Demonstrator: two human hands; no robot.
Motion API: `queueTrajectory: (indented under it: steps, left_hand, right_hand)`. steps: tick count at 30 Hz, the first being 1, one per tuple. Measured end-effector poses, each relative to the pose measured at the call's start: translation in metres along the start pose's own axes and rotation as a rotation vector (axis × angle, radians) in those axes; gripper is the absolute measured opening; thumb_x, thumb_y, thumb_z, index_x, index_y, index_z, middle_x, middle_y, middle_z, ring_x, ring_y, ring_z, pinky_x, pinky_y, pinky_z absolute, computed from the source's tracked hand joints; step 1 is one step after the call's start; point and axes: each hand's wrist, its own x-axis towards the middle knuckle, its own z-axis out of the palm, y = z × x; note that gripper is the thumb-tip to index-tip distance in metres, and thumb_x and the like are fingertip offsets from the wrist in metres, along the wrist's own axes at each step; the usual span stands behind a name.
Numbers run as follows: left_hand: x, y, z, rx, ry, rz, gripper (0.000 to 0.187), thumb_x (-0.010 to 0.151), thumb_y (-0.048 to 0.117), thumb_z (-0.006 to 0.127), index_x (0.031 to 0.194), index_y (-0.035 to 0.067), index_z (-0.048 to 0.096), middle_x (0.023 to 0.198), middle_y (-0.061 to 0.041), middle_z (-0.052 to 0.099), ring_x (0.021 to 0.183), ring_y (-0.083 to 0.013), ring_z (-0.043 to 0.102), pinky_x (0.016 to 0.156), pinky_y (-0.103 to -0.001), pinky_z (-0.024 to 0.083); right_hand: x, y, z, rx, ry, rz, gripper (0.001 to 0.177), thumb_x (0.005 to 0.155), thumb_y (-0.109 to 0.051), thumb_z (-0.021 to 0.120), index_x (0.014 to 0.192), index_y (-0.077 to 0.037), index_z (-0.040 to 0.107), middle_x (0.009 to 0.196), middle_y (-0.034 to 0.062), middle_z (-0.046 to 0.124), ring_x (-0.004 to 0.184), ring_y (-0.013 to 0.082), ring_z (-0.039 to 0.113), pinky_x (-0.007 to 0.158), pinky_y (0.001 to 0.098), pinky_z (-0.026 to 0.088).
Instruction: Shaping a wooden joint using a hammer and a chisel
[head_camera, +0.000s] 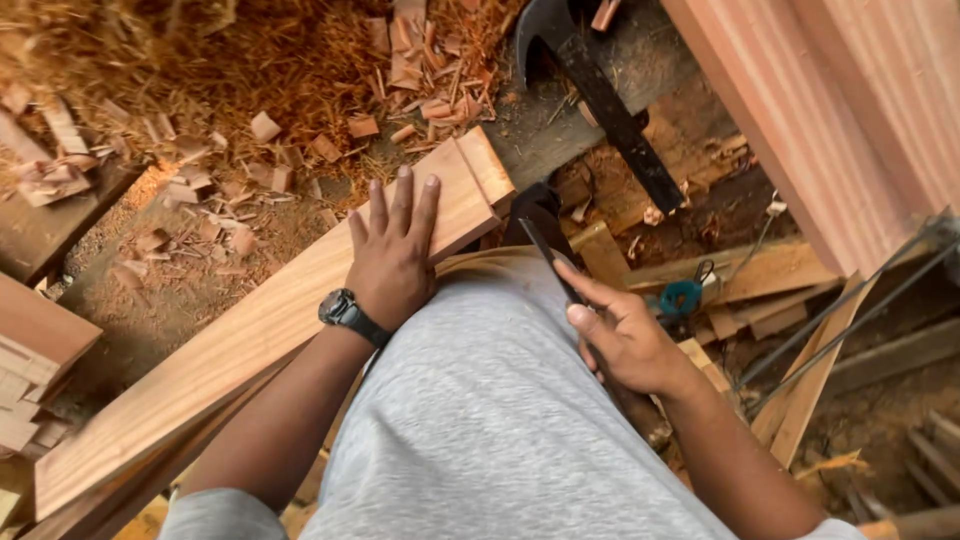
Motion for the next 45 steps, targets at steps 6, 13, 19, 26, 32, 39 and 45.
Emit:
queueTrajectory:
  steps: [6, 13, 19, 26, 32, 39, 45]
  left_hand:
    - [0.003, -0.003, 0.017, 0.015, 0.05, -0.009, 0.084, 0.097, 0.018, 0.05, 0.171, 0.015, 0.01, 0.174, -0.023, 0.006, 0.152, -0.0608, 0.002, 0.114, -0.081, 0.014]
    - [0.002, -0.008, 0.026, 0.097, 0.07, -0.008, 0.086, 0.094, 0.023, 0.051, 0.17, 0.015, 0.011, 0.175, -0.022, 0.004, 0.154, -0.0587, 0.003, 0.113, -0.081, 0.018]
    - [0.001, -0.01, 0.03, 0.164, 0.122, 0.017, 0.088, 0.09, 0.017, 0.052, 0.17, 0.012, 0.014, 0.175, -0.022, 0.007, 0.157, -0.0573, 0.008, 0.113, -0.082, 0.023]
    - [0.0, -0.011, 0.025, 0.136, 0.101, 0.019, 0.09, 0.094, 0.027, 0.06, 0.17, 0.013, 0.013, 0.176, -0.021, 0.006, 0.158, -0.0556, 0.008, 0.114, -0.081, 0.023]
    - [0.0, -0.013, 0.028, 0.157, 0.101, 0.03, 0.093, 0.088, 0.016, 0.057, 0.17, 0.012, 0.013, 0.176, -0.022, 0.006, 0.158, -0.057, 0.009, 0.115, -0.08, 0.023]
    - [0.0, -0.013, 0.03, 0.174, 0.106, 0.028, 0.092, 0.087, 0.018, 0.056, 0.17, 0.012, 0.016, 0.175, -0.023, 0.008, 0.158, -0.0568, 0.01, 0.115, -0.08, 0.025]
    - [-0.001, -0.012, 0.03, 0.179, 0.107, 0.021, 0.094, 0.085, 0.014, 0.056, 0.17, 0.011, 0.016, 0.175, -0.023, 0.007, 0.158, -0.0572, 0.009, 0.115, -0.08, 0.024]
  right_hand:
    - [0.01, -0.007, 0.017, -0.002, -0.014, -0.001, 0.056, 0.099, -0.019, 0.056, 0.154, -0.015, 0.05, 0.048, 0.0193, 0.067, 0.033, 0.0206, 0.063, 0.032, 0.0288, 0.055]
    - [0.007, -0.03, 0.014, -0.012, -0.093, 0.087, 0.058, 0.101, -0.025, 0.051, 0.157, -0.01, 0.045, 0.054, 0.0067, 0.059, 0.043, 0.0137, 0.055, 0.042, 0.026, 0.051]
    - [0.01, -0.032, 0.014, -0.015, -0.09, 0.139, 0.061, 0.102, -0.027, 0.055, 0.16, -0.012, 0.044, 0.067, -0.0039, 0.042, 0.055, 0.0089, 0.038, 0.049, 0.0261, 0.037]
    - [0.014, -0.034, 0.012, -0.063, -0.096, 0.097, 0.06, 0.103, -0.029, 0.055, 0.159, -0.008, 0.046, 0.072, -0.0058, 0.042, 0.063, 0.0087, 0.037, 0.06, 0.0241, 0.037]
    - [0.019, -0.042, 0.017, -0.063, -0.087, 0.086, 0.059, 0.101, -0.029, 0.054, 0.153, -0.003, 0.046, 0.161, 0.0131, 0.047, 0.149, 0.0196, 0.044, 0.122, 0.0341, 0.031]
    - [0.022, -0.04, 0.018, -0.079, -0.081, 0.076, 0.058, 0.101, -0.028, 0.054, 0.152, -0.003, 0.047, 0.16, 0.0129, 0.049, 0.147, 0.0188, 0.046, 0.122, 0.0336, 0.031]
    - [0.025, -0.042, 0.027, -0.072, -0.033, 0.062, 0.057, 0.101, -0.028, 0.055, 0.151, -0.001, 0.048, 0.158, 0.0157, 0.05, 0.147, 0.0199, 0.046, 0.123, 0.0324, 0.032]
